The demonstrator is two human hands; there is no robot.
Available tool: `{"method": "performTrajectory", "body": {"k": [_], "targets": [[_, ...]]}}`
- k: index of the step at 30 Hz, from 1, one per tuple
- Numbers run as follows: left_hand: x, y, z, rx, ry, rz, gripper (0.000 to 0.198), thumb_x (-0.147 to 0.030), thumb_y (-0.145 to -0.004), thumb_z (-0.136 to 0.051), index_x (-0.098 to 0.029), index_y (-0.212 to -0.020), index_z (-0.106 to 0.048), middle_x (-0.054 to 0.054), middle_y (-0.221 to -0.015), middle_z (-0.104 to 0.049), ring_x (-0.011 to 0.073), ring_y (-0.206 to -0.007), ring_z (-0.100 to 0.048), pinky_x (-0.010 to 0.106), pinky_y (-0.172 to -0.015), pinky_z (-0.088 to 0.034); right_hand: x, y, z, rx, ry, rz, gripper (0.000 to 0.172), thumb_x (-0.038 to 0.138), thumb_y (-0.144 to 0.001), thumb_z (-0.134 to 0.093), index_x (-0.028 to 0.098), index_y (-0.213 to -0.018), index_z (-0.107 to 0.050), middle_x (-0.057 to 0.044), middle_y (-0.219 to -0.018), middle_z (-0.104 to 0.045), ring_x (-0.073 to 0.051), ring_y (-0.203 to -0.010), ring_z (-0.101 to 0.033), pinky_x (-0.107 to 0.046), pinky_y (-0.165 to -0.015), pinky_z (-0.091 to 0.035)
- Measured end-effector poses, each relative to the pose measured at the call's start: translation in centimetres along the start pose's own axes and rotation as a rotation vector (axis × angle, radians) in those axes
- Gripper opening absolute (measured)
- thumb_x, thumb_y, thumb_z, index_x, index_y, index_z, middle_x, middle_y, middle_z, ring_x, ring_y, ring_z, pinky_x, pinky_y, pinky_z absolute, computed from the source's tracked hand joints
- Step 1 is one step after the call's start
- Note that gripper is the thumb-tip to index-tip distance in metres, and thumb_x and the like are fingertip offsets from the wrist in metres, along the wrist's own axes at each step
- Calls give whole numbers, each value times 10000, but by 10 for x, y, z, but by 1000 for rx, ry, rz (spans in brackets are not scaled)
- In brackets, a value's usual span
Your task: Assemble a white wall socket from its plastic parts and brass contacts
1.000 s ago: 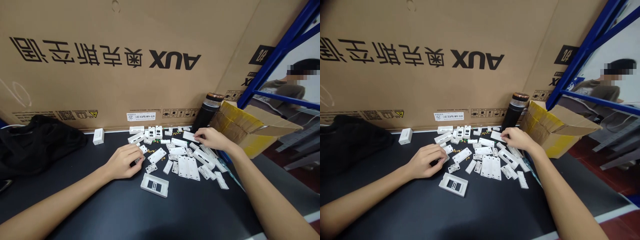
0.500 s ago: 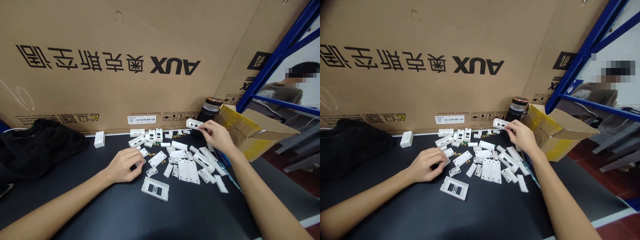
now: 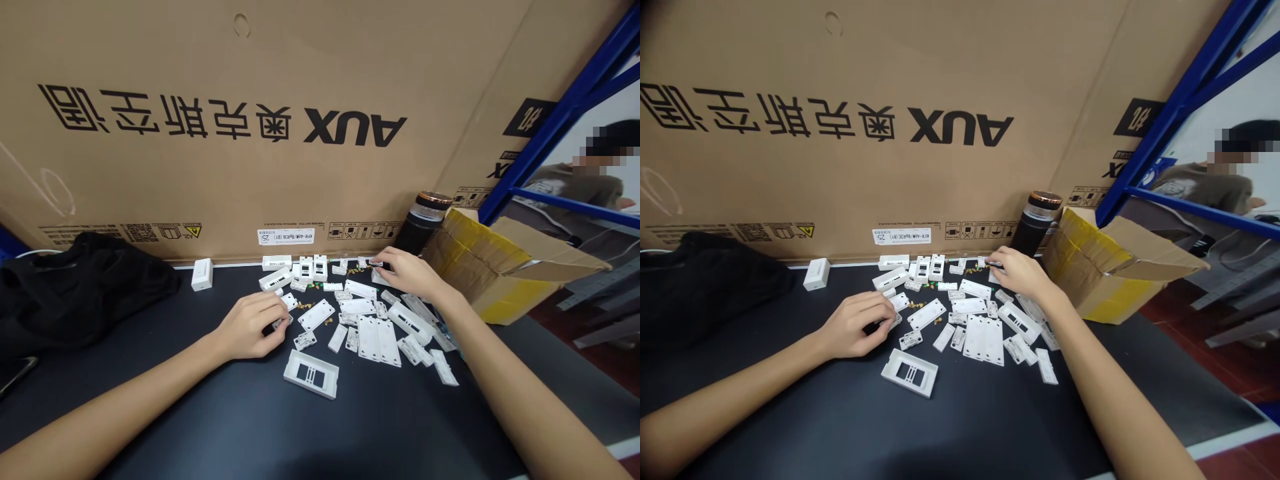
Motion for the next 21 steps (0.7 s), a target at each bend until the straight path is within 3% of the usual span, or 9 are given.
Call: {"method": "performTrajectory", "body": {"k": [2, 5, 9, 15, 18, 21], "targets": [[0, 0, 0, -2, -4, 0, 106, -95, -897, -559, -186, -893, -612, 34, -842, -691, 169, -767, -614, 319, -736, -532, 10, -16, -7, 1, 29, 10, 396, 277, -991, -465, 164, -1314, -663, -153, -1313, -663, -299, -1238, -595, -405, -1004, -496], [0, 0, 0, -11, -15, 2, 103, -95, -896, -563, -184, -890, -614, 36, -838, -692, 166, -752, -608, 312, -720, -525, 15, -35, -21, 28, 64, -7, 368, 179, -942, -499, 112, -1234, -712, -197, -1245, -699, -330, -1193, -619, -439, -1008, -494], [0, 0, 0, -16, -17, 4, 93, -99, -897, -569, -179, -878, -613, 37, -830, -693, 165, -738, -612, 307, -701, -521, 12, -44, -31, 70, 44, 28, 396, 114, -901, -503, 163, -1217, -738, -128, -1272, -722, -272, -1155, -668, -370, -990, -508], [1, 0, 0, -7, -6, 5, 91, -99, -897, -573, -176, -879, -617, 37, -826, -689, 164, -735, -603, 312, -709, -530, 10, -43, -24, 123, 1, 55, 420, 67, -841, -494, 255, -1054, -803, -6, -1175, -778, -210, -1096, -708, -304, -965, -506], [1, 0, 0, -7, -7, 2, 89, -99, -895, -575, -175, -887, -621, 39, -832, -693, 167, -743, -611, 314, -717, -534, 11, -43, -18, 128, 6, 17, 385, 81, -852, -490, 249, -986, -810, -10, -1135, -788, -222, -1075, -714, -320, -948, -510], [0, 0, 0, -10, -13, -1, 86, -102, -894, -577, -174, -884, -622, 41, -830, -694, 167, -741, -613, 313, -717, -535, 10, -43, -13, 94, 33, -65, 378, 99, -904, -465, 201, -1080, -784, -69, -1214, -759, -255, -1169, -677, -364, -995, -496]]}}
Point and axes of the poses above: each hand's wrist, its own y-axis away from the middle knuckle, its own z-axis out of the back of the hand, x = y × z, the point moved 4 cm from there along -y, towards the middle knuckle
